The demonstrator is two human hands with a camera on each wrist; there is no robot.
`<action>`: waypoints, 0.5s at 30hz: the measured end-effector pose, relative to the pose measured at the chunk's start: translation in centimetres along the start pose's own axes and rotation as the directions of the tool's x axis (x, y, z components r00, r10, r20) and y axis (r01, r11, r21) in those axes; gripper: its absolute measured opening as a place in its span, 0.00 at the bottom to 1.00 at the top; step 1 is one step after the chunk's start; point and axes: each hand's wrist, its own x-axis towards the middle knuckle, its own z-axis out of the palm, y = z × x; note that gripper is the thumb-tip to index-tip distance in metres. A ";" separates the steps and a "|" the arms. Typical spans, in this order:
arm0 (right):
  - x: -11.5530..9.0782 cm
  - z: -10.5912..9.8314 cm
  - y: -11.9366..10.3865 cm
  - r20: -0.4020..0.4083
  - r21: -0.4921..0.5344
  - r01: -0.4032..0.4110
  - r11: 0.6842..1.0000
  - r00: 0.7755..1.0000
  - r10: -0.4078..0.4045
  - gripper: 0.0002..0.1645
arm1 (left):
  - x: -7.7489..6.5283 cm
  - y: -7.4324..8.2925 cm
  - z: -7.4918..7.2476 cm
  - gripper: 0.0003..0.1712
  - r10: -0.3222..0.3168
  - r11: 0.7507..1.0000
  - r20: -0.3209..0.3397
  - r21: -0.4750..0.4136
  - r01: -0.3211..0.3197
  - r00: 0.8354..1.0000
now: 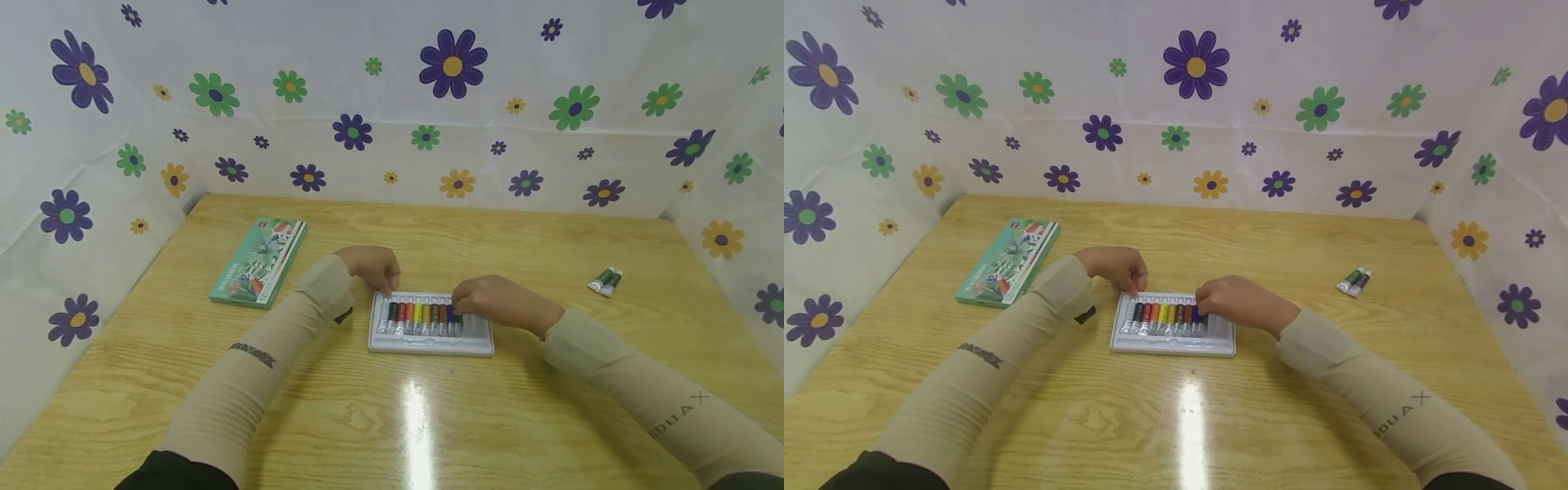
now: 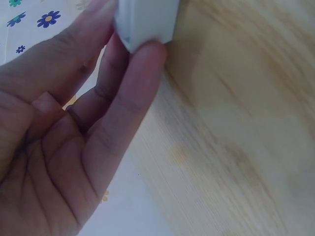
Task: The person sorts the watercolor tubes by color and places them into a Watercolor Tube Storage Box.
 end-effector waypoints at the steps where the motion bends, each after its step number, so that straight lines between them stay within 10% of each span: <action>1: 0.0 0.0 0.0 0.005 -0.004 0.002 1.000 1.000 -0.002 0.07 | 0.0 0.0 0.0 0.03 0.002 1.000 -0.002 0.004 -0.002 1.000; 15: 0.0 -0.1 0.1 -0.040 -0.022 0.018 1.000 0.999 -0.019 0.09 | 0.0 0.0 -0.1 0.04 0.013 1.000 0.004 0.002 -0.013 1.000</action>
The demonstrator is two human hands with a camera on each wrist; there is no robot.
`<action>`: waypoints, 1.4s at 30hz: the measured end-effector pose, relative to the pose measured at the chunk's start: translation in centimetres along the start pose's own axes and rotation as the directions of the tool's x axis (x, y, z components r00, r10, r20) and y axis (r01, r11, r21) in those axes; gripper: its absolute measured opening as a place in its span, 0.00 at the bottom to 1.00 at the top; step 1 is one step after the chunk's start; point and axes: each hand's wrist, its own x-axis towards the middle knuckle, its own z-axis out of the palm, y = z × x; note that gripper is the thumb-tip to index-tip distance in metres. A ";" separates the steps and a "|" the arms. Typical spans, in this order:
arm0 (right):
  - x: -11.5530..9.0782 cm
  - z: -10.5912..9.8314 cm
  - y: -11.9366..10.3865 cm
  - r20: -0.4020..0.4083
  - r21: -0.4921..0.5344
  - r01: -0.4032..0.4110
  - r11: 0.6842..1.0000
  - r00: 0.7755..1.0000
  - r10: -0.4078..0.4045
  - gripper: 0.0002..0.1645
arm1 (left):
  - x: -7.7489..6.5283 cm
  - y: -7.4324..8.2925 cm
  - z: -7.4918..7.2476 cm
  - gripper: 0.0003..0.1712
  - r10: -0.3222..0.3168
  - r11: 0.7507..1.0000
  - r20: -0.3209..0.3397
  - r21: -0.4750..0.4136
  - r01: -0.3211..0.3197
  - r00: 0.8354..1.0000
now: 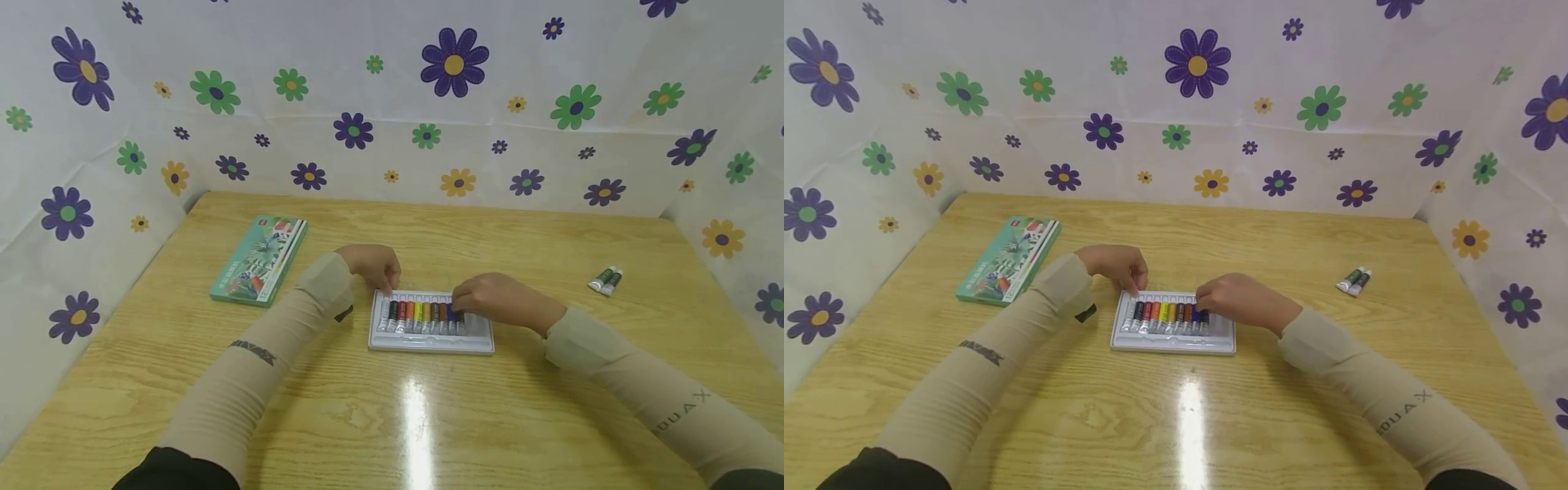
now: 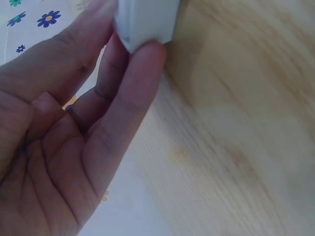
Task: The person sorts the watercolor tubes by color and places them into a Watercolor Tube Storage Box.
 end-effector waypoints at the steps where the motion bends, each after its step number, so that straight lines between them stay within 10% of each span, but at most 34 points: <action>1: 0.0 -0.1 0.0 -0.010 -0.002 0.002 1.000 1.000 -0.002 0.10 | 0.0 0.0 0.0 0.04 0.002 1.000 0.001 0.003 -0.002 1.000; 14: -2.8 -2.9 1.3 -0.012 -0.024 -0.184 0.983 0.983 0.183 0.12 | 0.5 0.7 -0.2 0.03 0.007 1.000 0.009 0.003 -0.007 1.000; 28: -11.2 -5.3 3.7 0.012 -0.007 -0.482 0.876 0.876 0.482 0.10 | 1.0 1.3 -0.1 0.03 0.003 0.988 -0.009 0.156 -0.001 1.000; 42: -16.1 -5.0 5.7 0.137 -0.022 -0.609 0.793 0.784 0.606 0.10 | 4.4 4.9 1.2 0.02 0.289 0.926 -0.097 0.282 -0.253 0.952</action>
